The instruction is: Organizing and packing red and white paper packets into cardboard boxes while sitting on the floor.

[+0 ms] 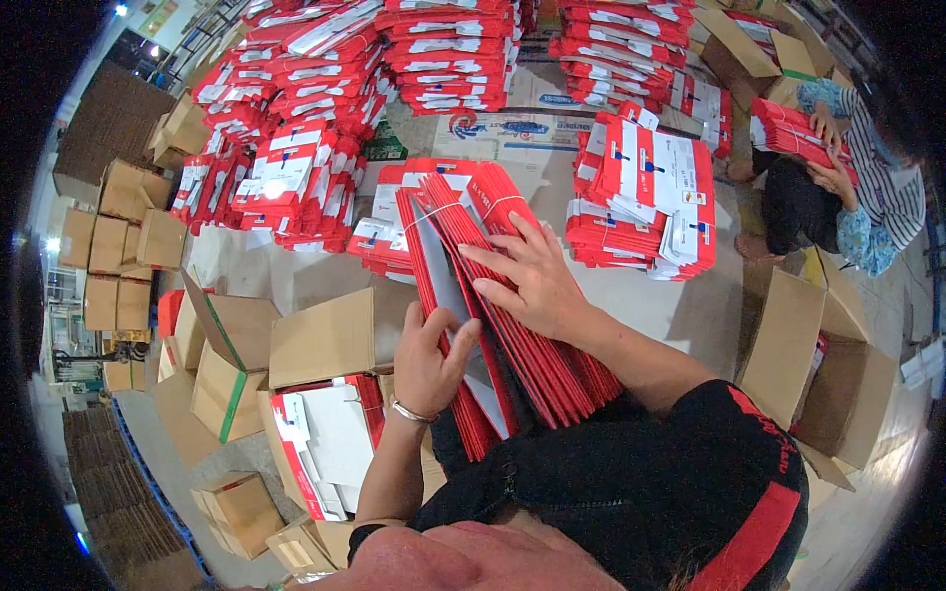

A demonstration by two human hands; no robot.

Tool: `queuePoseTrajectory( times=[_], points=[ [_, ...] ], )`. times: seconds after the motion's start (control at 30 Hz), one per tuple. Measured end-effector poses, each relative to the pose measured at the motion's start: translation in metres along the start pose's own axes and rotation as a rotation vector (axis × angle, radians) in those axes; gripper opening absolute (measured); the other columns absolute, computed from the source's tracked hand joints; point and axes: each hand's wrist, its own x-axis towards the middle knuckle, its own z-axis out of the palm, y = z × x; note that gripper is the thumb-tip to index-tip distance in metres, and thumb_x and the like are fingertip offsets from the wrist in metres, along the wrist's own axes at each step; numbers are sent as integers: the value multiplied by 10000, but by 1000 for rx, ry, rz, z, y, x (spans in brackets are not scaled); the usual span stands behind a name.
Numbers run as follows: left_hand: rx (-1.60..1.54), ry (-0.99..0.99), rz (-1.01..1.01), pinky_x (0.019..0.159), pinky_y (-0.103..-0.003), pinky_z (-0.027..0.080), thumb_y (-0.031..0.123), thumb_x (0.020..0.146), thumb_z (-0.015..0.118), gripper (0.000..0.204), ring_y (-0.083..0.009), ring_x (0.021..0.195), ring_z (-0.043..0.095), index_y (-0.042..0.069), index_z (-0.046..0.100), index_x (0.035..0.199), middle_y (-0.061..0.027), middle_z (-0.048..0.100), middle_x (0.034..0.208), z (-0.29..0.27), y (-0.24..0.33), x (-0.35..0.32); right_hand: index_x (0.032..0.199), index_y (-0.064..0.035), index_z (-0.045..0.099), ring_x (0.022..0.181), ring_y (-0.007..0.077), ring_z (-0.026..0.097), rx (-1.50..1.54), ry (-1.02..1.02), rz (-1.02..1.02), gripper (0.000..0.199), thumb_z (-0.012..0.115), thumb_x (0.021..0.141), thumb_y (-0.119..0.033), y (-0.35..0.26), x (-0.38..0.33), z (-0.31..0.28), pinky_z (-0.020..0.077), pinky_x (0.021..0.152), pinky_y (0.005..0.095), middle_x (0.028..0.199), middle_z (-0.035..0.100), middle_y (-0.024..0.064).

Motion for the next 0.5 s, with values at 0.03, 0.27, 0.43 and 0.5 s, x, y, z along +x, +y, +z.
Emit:
queuePoseTrajectory(
  times=[0.03, 0.27, 0.43, 0.5],
  points=[
    [70, 13, -8, 587, -441, 478, 345, 779, 699, 355, -359, 680, 563, 30, 538, 800, -174, 489, 892, 1, 4, 1, 1328, -264, 532, 1344, 375, 305, -1, -3, -2, 469, 549, 884, -417, -1, 0, -1, 132, 1098, 617, 1295, 518, 156],
    [54, -31, -130, 601, -446, 474, 421, 727, 743, 450, -358, 699, 553, 35, 516, 769, -172, 465, 853, 2, 16, 7, 1329, -230, 538, 1362, 358, 282, -16, -25, 23, 451, 547, 903, -377, -4, 0, 1, 171, 1095, 579, 1282, 526, 161],
    [-146, -27, -89, 732, -424, 454, 160, 699, 657, 253, -351, 844, 523, 28, 472, 810, -161, 446, 857, 0, -1, 0, 1324, -225, 542, 1360, 361, 284, 45, -3, 28, 444, 554, 902, -364, -3, 1, -2, 181, 1102, 551, 1272, 532, 169],
    [-234, -3, -94, 754, -412, 443, 113, 695, 615, 221, -350, 881, 511, 20, 483, 846, -159, 442, 855, 5, -4, -3, 1320, -215, 545, 1357, 362, 288, 44, 3, 12, 441, 561, 902, -354, -3, 1, -1, 193, 1102, 534, 1268, 536, 174]
  ],
)
